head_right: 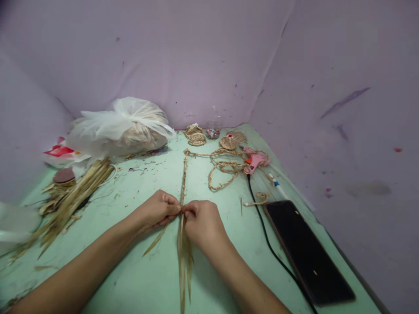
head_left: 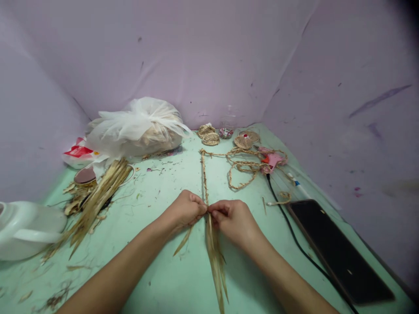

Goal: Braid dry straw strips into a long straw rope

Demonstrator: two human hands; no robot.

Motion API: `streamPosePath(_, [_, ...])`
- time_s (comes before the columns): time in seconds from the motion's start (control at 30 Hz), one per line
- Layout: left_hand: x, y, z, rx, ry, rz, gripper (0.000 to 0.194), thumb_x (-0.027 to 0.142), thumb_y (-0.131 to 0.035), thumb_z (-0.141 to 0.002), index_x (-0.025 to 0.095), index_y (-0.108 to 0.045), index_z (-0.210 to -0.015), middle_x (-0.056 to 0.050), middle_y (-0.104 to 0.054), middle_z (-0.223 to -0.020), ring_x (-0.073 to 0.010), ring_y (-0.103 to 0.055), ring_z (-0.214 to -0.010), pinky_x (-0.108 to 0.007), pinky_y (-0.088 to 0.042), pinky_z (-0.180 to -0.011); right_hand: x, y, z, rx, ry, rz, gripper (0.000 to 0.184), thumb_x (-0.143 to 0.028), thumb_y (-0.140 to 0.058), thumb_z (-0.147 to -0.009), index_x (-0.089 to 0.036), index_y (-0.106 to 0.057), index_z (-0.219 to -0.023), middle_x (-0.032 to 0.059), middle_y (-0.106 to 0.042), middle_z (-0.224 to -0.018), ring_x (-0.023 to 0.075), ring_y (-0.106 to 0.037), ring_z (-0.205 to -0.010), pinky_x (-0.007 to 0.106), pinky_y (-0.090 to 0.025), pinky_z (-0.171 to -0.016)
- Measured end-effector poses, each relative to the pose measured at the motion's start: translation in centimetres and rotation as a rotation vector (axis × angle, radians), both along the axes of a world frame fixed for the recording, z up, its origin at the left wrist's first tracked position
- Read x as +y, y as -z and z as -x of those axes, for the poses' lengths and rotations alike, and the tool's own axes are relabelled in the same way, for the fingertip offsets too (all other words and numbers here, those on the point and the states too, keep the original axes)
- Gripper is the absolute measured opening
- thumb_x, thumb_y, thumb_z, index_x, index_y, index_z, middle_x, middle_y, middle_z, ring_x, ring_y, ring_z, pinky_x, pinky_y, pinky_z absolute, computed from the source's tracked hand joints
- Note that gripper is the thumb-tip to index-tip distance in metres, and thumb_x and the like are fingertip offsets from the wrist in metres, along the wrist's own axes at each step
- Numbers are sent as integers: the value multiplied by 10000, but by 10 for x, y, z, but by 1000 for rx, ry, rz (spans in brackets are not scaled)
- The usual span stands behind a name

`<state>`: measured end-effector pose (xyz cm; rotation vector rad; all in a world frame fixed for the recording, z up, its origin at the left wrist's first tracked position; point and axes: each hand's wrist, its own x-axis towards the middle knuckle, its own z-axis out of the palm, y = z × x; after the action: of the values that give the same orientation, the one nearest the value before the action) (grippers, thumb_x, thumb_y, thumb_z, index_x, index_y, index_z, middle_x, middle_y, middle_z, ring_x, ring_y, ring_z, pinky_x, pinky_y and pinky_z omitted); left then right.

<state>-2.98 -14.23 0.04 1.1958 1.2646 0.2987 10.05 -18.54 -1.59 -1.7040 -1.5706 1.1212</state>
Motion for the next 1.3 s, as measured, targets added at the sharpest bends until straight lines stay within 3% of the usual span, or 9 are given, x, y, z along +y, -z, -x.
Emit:
streamPosePath(0.17, [4,2,4,-8,13,-18,97,183,-520,-556,133,-502,-475,63,-321,-304,-34,-235,-277,-181,-136,-310,6,13,-1,235,171,120,55,-156,-527,-636,-170,-542,-686,22,-616,-546,139,-561,-482,228,-397,-443])
streamPosePath(0.4, [6,5,9,-127,25,45,85,190,-549,-551,121,-530,-504,58,-366,-338,-25,-239,-279,-176,-119,-296,8,-1,3,334,143,246,233,-176,-584,-603,-206,-369,-688,-53,-517,-397,106,-462,-335,201,-343,-357])
streamPosePath(0.53, [10,3,13,-185,34,112,83,184,-562,-526,127,-509,-496,64,-350,-323,-24,-222,-267,-182,-80,-292,11,4,-1,244,151,172,274,-272,-665,-554,-180,-422,-642,-63,-457,-411,66,-397,-348,180,-282,-355])
streamPosePath(0.6, [11,2,14,-201,42,123,83,182,-561,-518,128,-504,-490,66,-337,-313,-25,-212,-263,-187,-64,-294,11,8,-1,256,136,92,294,-295,-696,-522,-158,-484,-672,-37,-500,-502,68,-436,-426,184,-315,-401])
streamPosePath(0.73, [13,2,16,-190,59,110,112,170,-560,-506,138,-468,-451,62,-332,-306,-27,-214,-261,-192,-69,-300,10,2,6,601,12,241,297,-299,-657,-574,-139,-523,-785,-5,-532,-628,76,-471,-504,204,-371,-468])
streamPosePath(0.87, [14,1,18,-163,105,86,153,175,-557,-515,147,-433,-430,69,-308,-318,-24,-199,-271,-199,-72,-310,11,-9,10,688,-40,356,200,-293,-618,-613,-145,-498,-675,-78,-350,-472,28,-259,-382,175,-187,-359])
streamPosePath(1.0, [16,-4,21,-165,157,67,167,213,-552,-540,146,-443,-432,63,-312,-343,-26,-205,-288,-206,-77,-326,13,-10,6,695,-19,355,201,-302,-604,-621,-149,-475,-606,-89,-294,-433,26,-197,-368,193,-108,-355])
streamPosePath(1.2, [17,-4,23,-131,215,15,114,235,-533,-572,128,-536,-531,61,-328,-376,-36,-212,-330,-210,-125,-359,13,-5,9,663,99,284,185,-291,-606,-576,-142,-502,-616,-26,-520,-510,19,-244,-349,198,-132,-355])
streamPosePath(1.3, [16,-2,23,-24,257,-122,117,216,-507,-584,137,-492,-498,62,-285,-397,-44,-199,-383,-214,-147,-396,13,-2,12,608,130,239,198,-282,-622,-560,-146,-478,-570,-28,-511,-475,22,-275,-355,189,-165,-363])
